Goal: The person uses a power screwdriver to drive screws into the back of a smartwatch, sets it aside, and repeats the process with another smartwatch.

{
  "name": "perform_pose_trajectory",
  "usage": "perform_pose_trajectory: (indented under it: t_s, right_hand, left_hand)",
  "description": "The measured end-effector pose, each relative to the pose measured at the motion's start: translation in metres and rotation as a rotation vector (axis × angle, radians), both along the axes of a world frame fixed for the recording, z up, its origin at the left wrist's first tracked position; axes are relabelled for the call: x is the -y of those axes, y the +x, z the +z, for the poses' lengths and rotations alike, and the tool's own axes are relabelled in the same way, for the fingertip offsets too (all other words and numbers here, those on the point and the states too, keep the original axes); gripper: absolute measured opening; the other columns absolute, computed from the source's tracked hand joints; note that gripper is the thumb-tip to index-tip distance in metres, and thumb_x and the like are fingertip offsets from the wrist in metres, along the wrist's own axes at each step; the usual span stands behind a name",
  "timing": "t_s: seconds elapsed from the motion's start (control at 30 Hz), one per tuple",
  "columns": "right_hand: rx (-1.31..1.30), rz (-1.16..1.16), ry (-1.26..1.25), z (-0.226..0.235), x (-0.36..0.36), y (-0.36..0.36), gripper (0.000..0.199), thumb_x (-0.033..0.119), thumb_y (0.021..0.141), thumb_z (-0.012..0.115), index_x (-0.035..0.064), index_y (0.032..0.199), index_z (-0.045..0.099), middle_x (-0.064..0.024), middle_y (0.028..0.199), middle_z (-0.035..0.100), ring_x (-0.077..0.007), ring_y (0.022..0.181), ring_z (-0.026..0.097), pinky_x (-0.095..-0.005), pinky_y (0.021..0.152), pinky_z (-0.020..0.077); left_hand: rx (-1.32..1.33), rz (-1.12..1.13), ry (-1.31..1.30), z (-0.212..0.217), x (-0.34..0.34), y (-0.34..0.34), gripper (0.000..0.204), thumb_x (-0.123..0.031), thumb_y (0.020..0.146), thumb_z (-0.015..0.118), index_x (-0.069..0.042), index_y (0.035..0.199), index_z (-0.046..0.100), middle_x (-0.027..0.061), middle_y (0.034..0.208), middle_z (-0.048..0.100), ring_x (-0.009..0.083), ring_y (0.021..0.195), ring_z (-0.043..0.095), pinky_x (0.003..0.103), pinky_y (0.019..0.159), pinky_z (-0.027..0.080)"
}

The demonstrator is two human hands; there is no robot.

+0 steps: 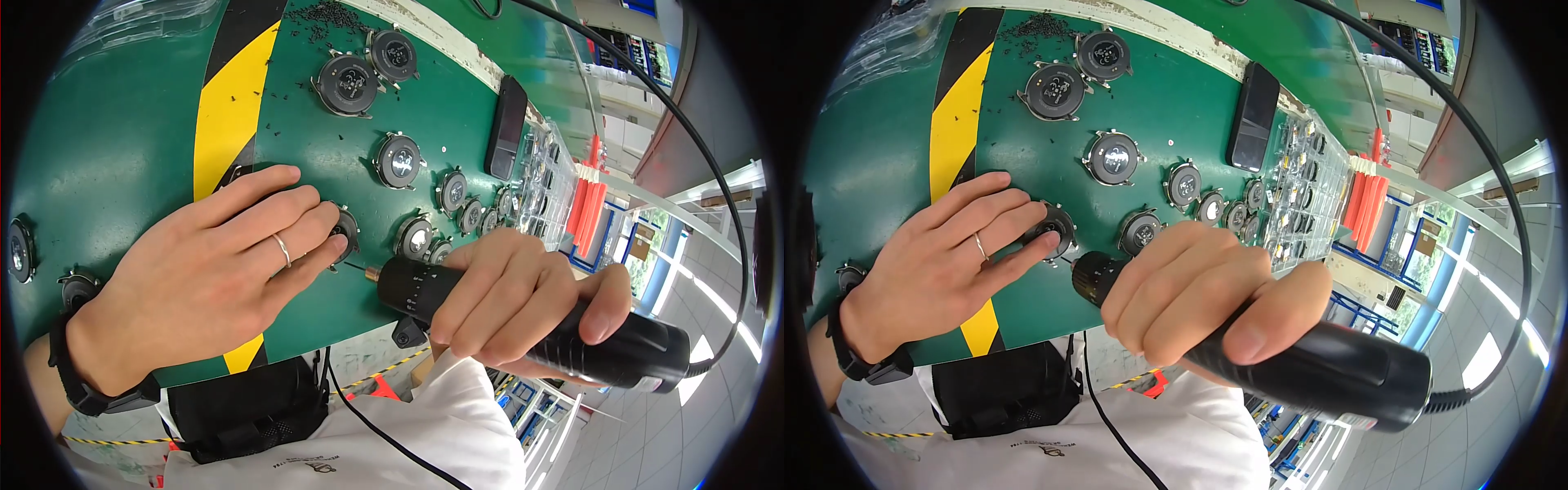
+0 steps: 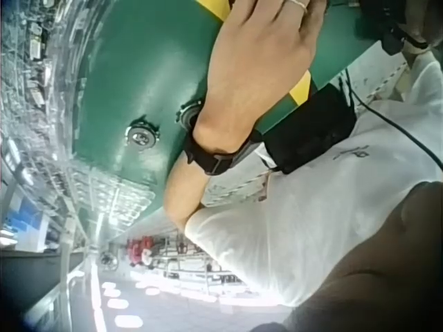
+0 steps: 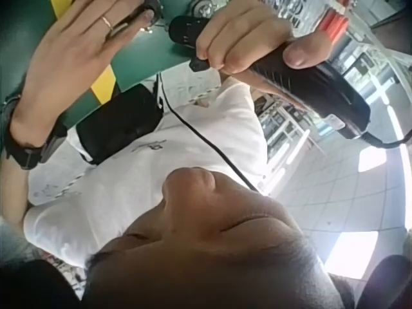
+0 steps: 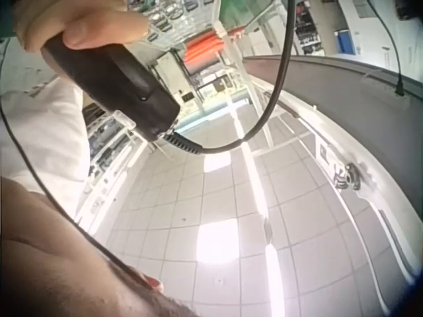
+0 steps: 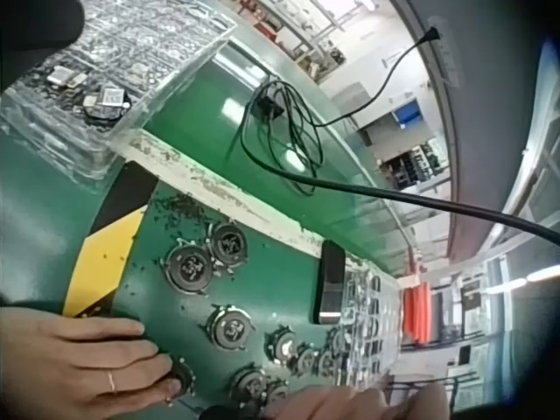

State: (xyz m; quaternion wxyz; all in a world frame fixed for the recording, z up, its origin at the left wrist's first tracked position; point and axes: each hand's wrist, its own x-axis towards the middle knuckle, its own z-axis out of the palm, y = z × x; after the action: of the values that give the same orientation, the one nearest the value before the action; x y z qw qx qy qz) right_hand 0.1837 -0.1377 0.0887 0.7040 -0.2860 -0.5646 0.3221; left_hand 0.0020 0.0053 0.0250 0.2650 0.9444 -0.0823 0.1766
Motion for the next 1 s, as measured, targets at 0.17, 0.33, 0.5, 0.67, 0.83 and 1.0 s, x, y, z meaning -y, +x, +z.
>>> perform_pose_trajectory:
  t_s: [0.17,0.33,0.5,0.67,0.83,1.0]
  right_hand:
    - [-0.012,0.101,0.007,-0.008,0.0,0.0,0.026,0.025,0.107,0.051,0.0035,0.116,0.04,-0.0136,0.063,0.061,-0.0224,0.044,0.06,-0.0352,0.039,0.0548]
    - [-0.021,0.092,0.05,-0.012,-0.001,-0.003,0.021,0.011,0.104,0.054,0.0035,0.117,0.039,-0.0137,0.063,0.061,-0.0231,0.044,0.06,-0.0359,0.039,0.0549]
    - [-0.01,0.098,0.01,-0.011,-0.001,-0.003,0.023,0.005,0.101,0.056,0.0037,0.116,0.039,-0.014,0.064,0.062,-0.0234,0.044,0.06,-0.0357,0.039,0.0548]
    - [0.006,0.12,0.037,-0.013,-0.002,-0.003,0.023,0.002,0.099,0.057,0.0036,0.113,0.039,-0.015,0.065,0.062,-0.0239,0.045,0.06,-0.0365,0.039,0.0547]
    - [-0.002,0.154,0.061,-0.016,-0.003,-0.006,0.023,0.001,0.099,0.058,0.0032,0.11,0.038,-0.0164,0.066,0.062,-0.0245,0.045,0.061,-0.0377,0.039,0.055]
    - [-0.058,0.124,0.062,-0.015,0.002,-0.009,0.023,0.026,0.109,0.044,0.005,0.102,0.037,-0.023,0.073,0.062,-0.0309,0.051,0.058,-0.0431,0.047,0.0524]
  left_hand:
    - [-0.002,0.017,0.01,-0.004,0.002,0.0,0.044,-0.012,0.074,0.065,-0.009,0.117,0.074,0.0078,0.12,0.064,0.0254,0.115,0.061,0.04,0.107,0.05]
    - [0.005,0.027,0.005,-0.007,0.003,0.0,0.044,-0.011,0.074,0.065,-0.008,0.117,0.074,0.0082,0.12,0.064,0.026,0.115,0.061,0.04,0.107,0.05]
    - [-0.003,0.034,-0.01,-0.008,0.004,-0.002,0.043,-0.01,0.074,0.065,-0.008,0.116,0.074,0.0084,0.12,0.064,0.026,0.116,0.061,0.04,0.107,0.05]
    - [0.014,0.033,-0.012,-0.01,0.005,-0.002,0.043,-0.009,0.073,0.065,-0.007,0.115,0.074,0.0085,0.119,0.064,0.0259,0.115,0.061,0.041,0.108,0.05]
    - [0.0,0.048,-0.015,-0.011,0.005,-0.007,0.041,-0.009,0.074,0.065,-0.007,0.114,0.074,0.0085,0.118,0.064,0.0253,0.115,0.061,0.041,0.109,0.049]
    - [0.011,0.043,-0.031,-0.013,0.006,-0.004,0.04,-0.009,0.075,0.065,-0.007,0.114,0.074,0.0085,0.118,0.064,0.025,0.114,0.061,0.042,0.11,0.049]
